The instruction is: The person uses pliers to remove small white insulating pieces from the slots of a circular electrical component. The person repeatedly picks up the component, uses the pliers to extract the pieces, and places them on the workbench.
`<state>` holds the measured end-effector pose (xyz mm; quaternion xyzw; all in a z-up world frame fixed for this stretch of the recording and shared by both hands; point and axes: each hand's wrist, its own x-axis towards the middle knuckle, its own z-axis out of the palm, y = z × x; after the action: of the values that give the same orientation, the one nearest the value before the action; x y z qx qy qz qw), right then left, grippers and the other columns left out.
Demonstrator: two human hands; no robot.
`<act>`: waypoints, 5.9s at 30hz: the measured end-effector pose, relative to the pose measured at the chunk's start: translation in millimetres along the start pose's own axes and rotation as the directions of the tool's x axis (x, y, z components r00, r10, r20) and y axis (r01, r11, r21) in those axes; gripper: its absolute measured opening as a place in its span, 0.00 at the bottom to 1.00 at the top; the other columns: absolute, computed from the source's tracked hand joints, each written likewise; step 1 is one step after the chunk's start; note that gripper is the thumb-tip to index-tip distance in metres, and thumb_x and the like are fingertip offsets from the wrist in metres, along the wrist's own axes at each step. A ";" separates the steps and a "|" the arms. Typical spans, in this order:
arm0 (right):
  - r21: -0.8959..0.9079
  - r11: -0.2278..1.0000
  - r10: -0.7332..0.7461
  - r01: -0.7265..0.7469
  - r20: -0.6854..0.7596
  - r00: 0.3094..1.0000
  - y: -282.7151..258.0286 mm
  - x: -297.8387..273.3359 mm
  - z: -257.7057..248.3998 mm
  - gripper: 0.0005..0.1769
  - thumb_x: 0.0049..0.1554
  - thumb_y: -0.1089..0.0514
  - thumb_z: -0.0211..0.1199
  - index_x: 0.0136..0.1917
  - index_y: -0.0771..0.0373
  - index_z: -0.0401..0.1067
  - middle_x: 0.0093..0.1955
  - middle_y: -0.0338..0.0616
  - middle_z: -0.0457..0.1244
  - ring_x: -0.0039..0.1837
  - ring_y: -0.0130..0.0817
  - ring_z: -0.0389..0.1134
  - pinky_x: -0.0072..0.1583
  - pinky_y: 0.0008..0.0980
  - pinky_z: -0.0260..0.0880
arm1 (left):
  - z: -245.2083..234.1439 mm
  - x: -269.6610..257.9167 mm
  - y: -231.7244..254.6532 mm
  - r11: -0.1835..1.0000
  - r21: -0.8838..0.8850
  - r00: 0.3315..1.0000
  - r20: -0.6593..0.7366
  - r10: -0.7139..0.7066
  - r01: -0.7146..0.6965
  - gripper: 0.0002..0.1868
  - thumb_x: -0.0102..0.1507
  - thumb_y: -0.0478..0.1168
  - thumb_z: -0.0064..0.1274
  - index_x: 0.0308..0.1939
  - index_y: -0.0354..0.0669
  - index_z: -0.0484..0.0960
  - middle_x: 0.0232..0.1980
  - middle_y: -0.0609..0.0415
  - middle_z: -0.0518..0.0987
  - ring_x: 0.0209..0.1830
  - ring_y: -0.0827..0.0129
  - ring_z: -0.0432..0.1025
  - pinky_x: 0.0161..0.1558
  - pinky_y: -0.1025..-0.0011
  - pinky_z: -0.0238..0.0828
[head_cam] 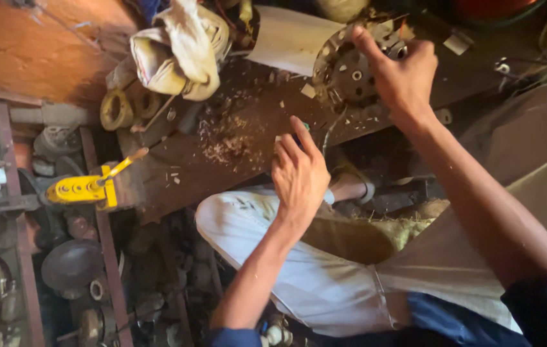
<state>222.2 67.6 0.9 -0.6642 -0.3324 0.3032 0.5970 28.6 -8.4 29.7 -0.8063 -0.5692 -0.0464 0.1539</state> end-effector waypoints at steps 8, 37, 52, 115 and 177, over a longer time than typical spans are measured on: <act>-0.062 0.997 0.053 -0.048 0.072 0.996 4.6 13.3 -3.6 0.33 0.55 0.36 0.81 0.40 0.70 0.77 0.37 0.41 0.70 0.37 0.24 0.71 0.38 0.28 0.72 | 32.2 -11.2 -10.1 0.740 -0.648 0.960 0.280 0.014 0.178 0.21 0.57 0.37 0.60 0.52 0.31 0.77 0.34 0.39 0.80 0.35 0.46 0.77 0.39 0.52 0.72; 0.219 0.975 0.010 -0.026 0.076 0.997 -1.1 10.0 -4.7 0.18 0.62 0.47 0.75 0.55 0.63 0.81 0.49 0.32 0.71 0.48 0.18 0.68 0.51 0.24 0.69 | 15.6 -7.1 -60.9 -0.586 -0.481 0.713 0.651 0.261 0.653 0.20 0.69 0.35 0.50 0.63 0.30 0.64 0.52 0.50 0.69 0.59 0.52 0.71 0.52 0.36 0.78; 0.200 0.979 -0.075 0.048 0.127 0.989 5.1 6.9 -13.5 0.22 0.63 0.44 0.74 0.57 0.66 0.79 0.52 0.37 0.72 0.51 0.22 0.69 0.56 0.28 0.70 | 18.5 -16.4 -12.5 -0.712 -0.245 0.751 0.287 0.595 0.658 0.31 0.69 0.30 0.44 0.77 0.33 0.56 0.51 0.64 0.67 0.51 0.72 0.69 0.59 0.29 0.72; 0.308 0.921 0.269 -0.238 -0.059 0.961 7.6 -16.7 18.6 0.28 0.48 0.44 0.84 0.47 0.65 0.73 0.41 0.36 0.68 0.38 0.21 0.67 0.40 0.25 0.71 | 8.0 10.1 -6.5 0.968 -0.246 0.987 0.136 0.092 -0.056 0.35 0.62 0.30 0.58 0.73 0.34 0.66 0.50 0.35 0.75 0.48 0.44 0.76 0.38 0.57 0.77; 0.367 0.930 0.031 -0.034 0.015 0.999 70.4 50.6 -53.6 0.29 0.69 0.38 0.67 0.40 0.59 0.62 0.34 0.31 0.52 0.36 0.19 0.49 0.40 0.29 0.50 | -2.0 43.8 -77.3 -0.129 -0.878 0.879 0.472 -0.069 0.461 0.17 0.68 0.39 0.52 0.60 0.36 0.75 0.46 0.44 0.83 0.44 0.58 0.79 0.43 0.63 0.79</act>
<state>300.8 71.9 -63.9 -0.5450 -0.2615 0.3729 0.7039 -28.0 54.1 57.7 -0.5215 -0.5204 -0.3636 -0.5701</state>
